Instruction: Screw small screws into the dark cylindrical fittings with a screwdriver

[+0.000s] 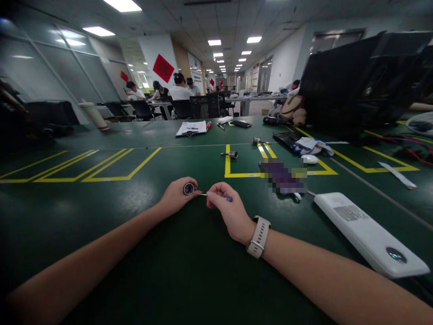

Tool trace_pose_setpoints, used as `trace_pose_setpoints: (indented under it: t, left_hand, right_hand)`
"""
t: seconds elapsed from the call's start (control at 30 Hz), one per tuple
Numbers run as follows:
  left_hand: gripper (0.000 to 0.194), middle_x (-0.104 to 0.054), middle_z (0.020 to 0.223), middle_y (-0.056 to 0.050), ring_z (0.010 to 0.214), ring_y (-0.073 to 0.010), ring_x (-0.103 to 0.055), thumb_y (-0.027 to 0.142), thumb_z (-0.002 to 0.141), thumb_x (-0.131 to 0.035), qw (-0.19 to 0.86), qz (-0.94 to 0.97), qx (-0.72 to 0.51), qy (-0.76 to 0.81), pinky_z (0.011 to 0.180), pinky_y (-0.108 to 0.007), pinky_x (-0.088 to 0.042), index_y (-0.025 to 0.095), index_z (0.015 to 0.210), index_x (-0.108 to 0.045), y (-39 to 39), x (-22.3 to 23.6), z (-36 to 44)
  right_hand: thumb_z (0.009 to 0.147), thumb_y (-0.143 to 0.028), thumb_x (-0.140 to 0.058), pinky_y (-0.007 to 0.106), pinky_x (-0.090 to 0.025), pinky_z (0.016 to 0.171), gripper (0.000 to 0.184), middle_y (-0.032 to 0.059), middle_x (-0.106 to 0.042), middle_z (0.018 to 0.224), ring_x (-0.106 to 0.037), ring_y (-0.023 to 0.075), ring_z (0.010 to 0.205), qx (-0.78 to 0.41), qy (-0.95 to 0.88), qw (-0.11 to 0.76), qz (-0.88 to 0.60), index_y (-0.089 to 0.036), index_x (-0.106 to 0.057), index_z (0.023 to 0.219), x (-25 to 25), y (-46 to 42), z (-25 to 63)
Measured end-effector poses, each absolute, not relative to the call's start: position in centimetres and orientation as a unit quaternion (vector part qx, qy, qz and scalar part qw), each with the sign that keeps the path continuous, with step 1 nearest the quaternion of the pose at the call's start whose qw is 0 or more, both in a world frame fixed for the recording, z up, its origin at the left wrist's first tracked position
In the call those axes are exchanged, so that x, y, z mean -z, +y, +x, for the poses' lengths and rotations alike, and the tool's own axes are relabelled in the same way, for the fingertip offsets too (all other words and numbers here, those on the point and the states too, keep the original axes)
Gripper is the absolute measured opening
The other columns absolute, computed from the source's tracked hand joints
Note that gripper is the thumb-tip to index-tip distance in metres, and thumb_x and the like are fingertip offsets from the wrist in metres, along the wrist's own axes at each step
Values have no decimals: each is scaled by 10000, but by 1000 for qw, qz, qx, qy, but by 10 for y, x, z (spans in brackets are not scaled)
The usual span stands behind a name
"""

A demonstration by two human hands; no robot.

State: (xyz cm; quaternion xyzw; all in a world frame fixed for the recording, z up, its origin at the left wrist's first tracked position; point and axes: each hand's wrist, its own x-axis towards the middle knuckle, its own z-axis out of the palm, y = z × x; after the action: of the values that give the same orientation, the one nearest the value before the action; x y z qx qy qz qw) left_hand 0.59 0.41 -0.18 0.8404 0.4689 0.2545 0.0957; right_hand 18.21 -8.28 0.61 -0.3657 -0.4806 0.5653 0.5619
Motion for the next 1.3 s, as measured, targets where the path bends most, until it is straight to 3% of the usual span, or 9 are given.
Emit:
trace_pose_setpoints:
  t: [0.4,0.73,0.83,1.07,1.17,1.3]
  left_hand:
    - [148,-483,634,22,585,-112,-458,221,770,-551,14,899,-291,326,541,-236,-343,171,655,-473,-11,-1,9]
    - [198,-506,648,20,582,-102,-465,295,776,-562,76,880,-329,335,547,-229,-362,177,650,-463,-6,3,5]
    - [184,-513,656,15,587,-106,-469,292,779,-547,64,880,-313,350,550,-233,-362,176,656,-473,-6,3,6]
    - [167,-522,663,-8,609,-135,-480,257,818,-484,-49,890,-238,387,562,-259,-353,170,677,-508,-11,2,10]
    - [175,-527,669,-20,618,-144,-480,239,832,-458,-74,899,-212,377,567,-270,-351,167,684,-520,-14,0,10]
    - [154,-536,678,-15,621,-129,-487,250,817,-489,-1,899,-259,352,584,-258,-374,170,687,-513,-13,-1,8]
  right_hand:
    - [833,-233,-524,310,-417,708,59,8,-565,809,-532,151,780,-420,-652,482,-407,-192,-555,803,-17,-98,183]
    - [790,-247,-562,326,-430,711,66,19,-633,802,-563,144,721,-674,-437,519,-293,-186,-552,767,-6,-82,187]
    - [799,-248,-551,318,-427,703,66,20,-635,807,-557,139,709,-668,-439,526,-293,-186,-555,776,-7,-83,185]
    - [803,-275,-567,330,-420,733,99,18,-601,823,-540,157,773,-509,-602,485,-378,-186,-607,806,-6,-92,182]
    - [795,-277,-574,329,-423,734,103,22,-616,822,-554,157,783,-549,-571,494,-357,-180,-609,783,-4,-87,185]
    - [793,-250,-560,327,-426,728,97,25,-635,793,-576,151,762,-654,-478,502,-303,-171,-597,751,-4,-78,191]
